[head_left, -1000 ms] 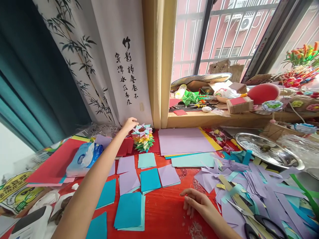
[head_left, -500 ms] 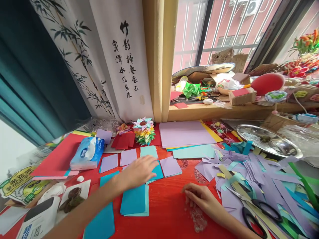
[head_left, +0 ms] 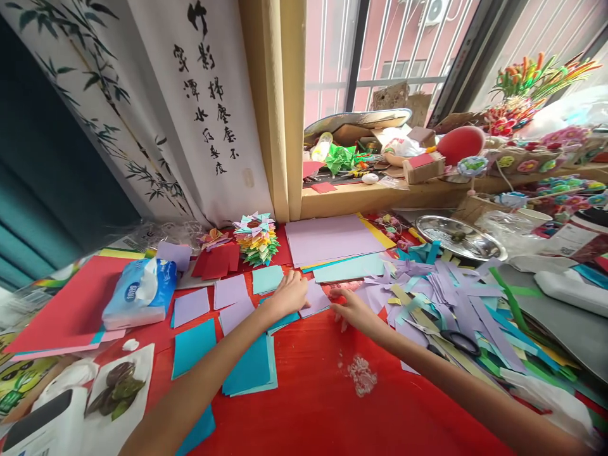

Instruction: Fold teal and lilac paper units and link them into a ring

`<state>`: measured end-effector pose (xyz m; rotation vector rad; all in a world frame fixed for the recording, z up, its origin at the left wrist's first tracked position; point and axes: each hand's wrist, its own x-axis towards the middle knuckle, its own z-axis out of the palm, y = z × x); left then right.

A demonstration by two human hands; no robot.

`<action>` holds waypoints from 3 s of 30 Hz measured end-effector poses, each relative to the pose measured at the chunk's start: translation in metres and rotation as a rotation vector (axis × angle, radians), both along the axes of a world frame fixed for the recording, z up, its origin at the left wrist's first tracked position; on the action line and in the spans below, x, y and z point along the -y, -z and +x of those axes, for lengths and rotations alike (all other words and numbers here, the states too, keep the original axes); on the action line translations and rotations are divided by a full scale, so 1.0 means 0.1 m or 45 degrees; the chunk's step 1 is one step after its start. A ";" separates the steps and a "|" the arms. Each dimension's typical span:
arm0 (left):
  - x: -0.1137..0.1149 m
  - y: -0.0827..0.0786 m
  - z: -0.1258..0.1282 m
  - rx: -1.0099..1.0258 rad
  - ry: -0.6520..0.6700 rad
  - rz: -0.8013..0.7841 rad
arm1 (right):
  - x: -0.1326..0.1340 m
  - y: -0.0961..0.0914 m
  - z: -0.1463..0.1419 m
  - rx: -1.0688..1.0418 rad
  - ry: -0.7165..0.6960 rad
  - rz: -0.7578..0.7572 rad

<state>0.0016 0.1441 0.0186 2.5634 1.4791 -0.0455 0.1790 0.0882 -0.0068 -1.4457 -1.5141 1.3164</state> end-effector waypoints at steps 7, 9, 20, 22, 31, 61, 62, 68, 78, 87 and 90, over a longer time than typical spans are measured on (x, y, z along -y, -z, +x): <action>-0.09 0.08 0.04 0.013 -0.077 -0.029 | -0.03 0.09 0.00 -0.159 -0.033 0.037; -0.04 0.10 0.02 0.078 -0.053 -0.022 | 0.00 0.11 0.00 -0.152 -0.014 0.106; 0.39 -0.07 0.15 0.774 -0.120 0.094 | 0.08 0.11 0.01 -0.176 -0.080 0.251; 0.44 -0.08 0.15 0.861 -0.197 0.097 | 0.09 0.12 0.02 -0.203 -0.121 0.226; 0.96 0.16 0.02 1.037 -0.399 0.099 | 0.31 0.13 0.00 -0.273 -0.204 0.119; 1.16 0.29 0.05 1.401 -0.334 -0.127 | 0.58 0.12 0.13 -0.015 -0.106 0.360; 1.17 0.28 0.04 1.423 -0.357 -0.043 | 0.59 0.11 0.12 0.032 -0.081 0.408; 1.23 0.24 0.02 1.551 -0.189 0.120 | 0.60 0.05 0.11 -0.444 0.021 0.118; 1.15 0.33 0.04 1.111 -0.068 0.231 | 0.50 0.20 0.20 -0.242 0.088 0.343; 1.28 0.25 0.03 0.790 0.486 0.990 | 0.44 0.28 0.17 0.299 -0.068 0.718; 1.59 0.20 0.04 0.454 1.169 1.411 | 0.66 0.10 0.13 0.413 -0.040 1.119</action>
